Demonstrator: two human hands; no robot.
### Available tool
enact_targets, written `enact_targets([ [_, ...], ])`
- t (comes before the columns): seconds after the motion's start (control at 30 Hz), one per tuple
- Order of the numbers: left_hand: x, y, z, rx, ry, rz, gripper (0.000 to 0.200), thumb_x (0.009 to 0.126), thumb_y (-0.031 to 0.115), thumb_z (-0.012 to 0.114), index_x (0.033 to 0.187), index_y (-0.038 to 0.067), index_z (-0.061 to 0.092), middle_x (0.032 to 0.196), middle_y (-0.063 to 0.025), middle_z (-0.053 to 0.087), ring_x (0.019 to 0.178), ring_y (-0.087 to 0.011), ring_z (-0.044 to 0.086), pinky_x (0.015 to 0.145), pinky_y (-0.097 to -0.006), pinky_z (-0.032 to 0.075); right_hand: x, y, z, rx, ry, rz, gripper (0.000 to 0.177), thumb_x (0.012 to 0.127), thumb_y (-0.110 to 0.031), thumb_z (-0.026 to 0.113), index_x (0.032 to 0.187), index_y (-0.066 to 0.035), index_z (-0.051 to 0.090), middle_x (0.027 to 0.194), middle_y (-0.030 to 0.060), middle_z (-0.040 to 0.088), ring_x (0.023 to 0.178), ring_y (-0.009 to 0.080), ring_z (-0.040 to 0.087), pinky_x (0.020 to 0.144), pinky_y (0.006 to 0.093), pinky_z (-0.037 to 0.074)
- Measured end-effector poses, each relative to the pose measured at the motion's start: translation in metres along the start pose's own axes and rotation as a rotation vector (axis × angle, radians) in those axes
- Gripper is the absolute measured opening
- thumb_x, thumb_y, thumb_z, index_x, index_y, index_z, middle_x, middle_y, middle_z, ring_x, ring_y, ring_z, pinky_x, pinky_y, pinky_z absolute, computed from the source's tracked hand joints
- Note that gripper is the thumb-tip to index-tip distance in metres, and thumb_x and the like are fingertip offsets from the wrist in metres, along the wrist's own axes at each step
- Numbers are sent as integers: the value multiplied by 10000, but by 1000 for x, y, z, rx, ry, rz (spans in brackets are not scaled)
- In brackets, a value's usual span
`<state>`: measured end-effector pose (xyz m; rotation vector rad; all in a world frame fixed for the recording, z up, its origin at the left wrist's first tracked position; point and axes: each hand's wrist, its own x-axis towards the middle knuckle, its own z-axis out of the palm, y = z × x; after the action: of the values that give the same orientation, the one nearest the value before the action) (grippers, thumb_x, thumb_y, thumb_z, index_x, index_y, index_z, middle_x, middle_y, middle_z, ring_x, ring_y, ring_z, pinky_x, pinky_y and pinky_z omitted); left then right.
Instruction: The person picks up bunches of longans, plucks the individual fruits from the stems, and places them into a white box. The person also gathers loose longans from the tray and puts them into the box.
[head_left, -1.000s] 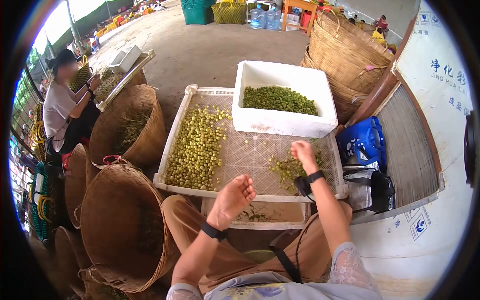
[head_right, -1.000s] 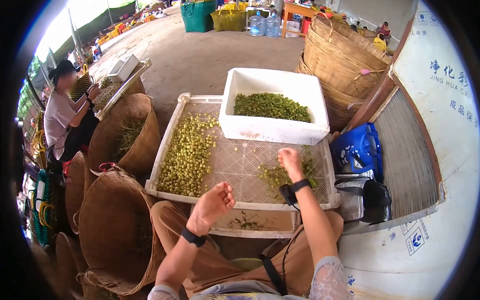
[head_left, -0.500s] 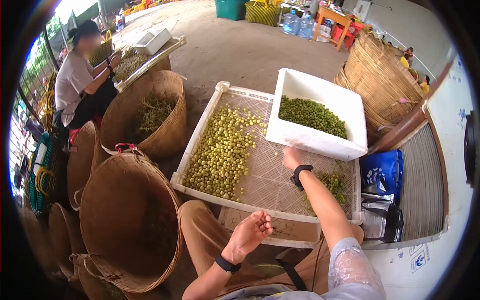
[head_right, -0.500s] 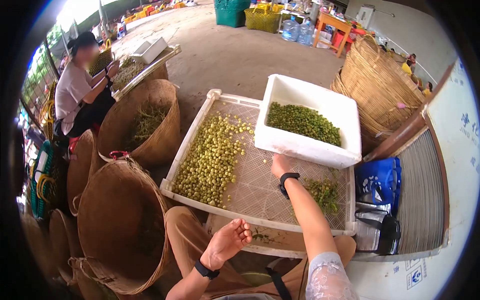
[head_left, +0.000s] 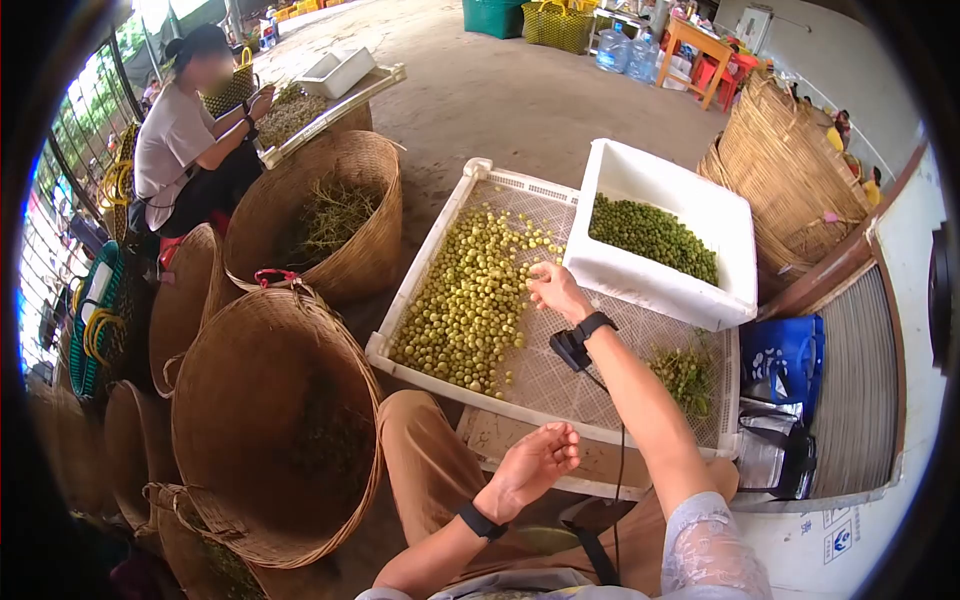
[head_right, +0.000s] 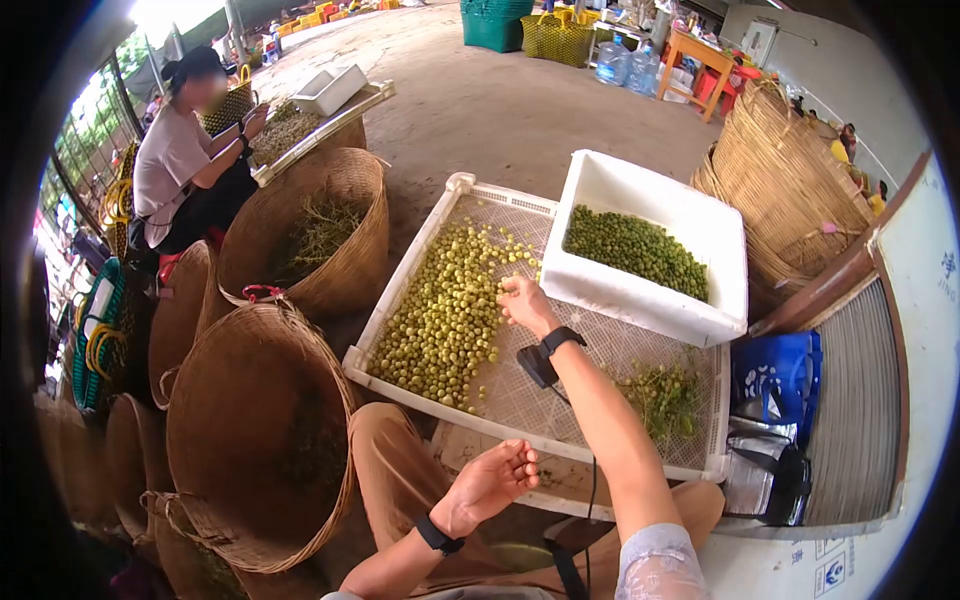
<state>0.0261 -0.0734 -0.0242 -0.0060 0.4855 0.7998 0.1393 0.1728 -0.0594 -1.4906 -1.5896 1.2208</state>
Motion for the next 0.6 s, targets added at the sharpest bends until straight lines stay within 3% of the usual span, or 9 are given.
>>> enact_targets([
  [0.13, -4, -9, 4, 29, -24, -7, 147, 915, 198, 455, 895, 65, 513, 846, -30, 548, 768, -140, 520, 729, -282, 458, -37, 1, -40, 41, 54, -66, 112, 828, -82, 559, 899, 6, 562, 710, 36, 561, 574, 84, 534, 457, 224, 451],
  [0.27, -1, -25, 5, 4, -57, -45, 154, 907, 209, 471, 901, 62, 518, 847, -33, 553, 773, -149, 525, 733, -293, 459, -107, 29, -128, 39, 221, 76, 76, 825, -60, 531, 807, -14, 588, 654, 17, 574, 534, 72, 537, 438, 209, 432],
  [0.47, 1, -43, 27, 56, -75, -130, 143, 902, 205, 485, 900, 68, 525, 846, -27, 557, 778, -153, 529, 738, -301, 458, -211, 114, -266, 136, 750, 304, 119, 824, -169, 557, 802, -52, 562, 616, 4, 551, 497, 89, 537, 425, 225, 448],
  [0.6, 3, -54, 43, 91, -82, -134, 136, 908, 197, 473, 879, 72, 519, 829, -20, 547, 757, -149, 516, 724, -299, 455, -220, 151, -278, 341, 744, 544, 171, 780, -205, 620, 831, -60, 544, 620, 16, 522, 494, 108, 521, 405, 269, 424],
])
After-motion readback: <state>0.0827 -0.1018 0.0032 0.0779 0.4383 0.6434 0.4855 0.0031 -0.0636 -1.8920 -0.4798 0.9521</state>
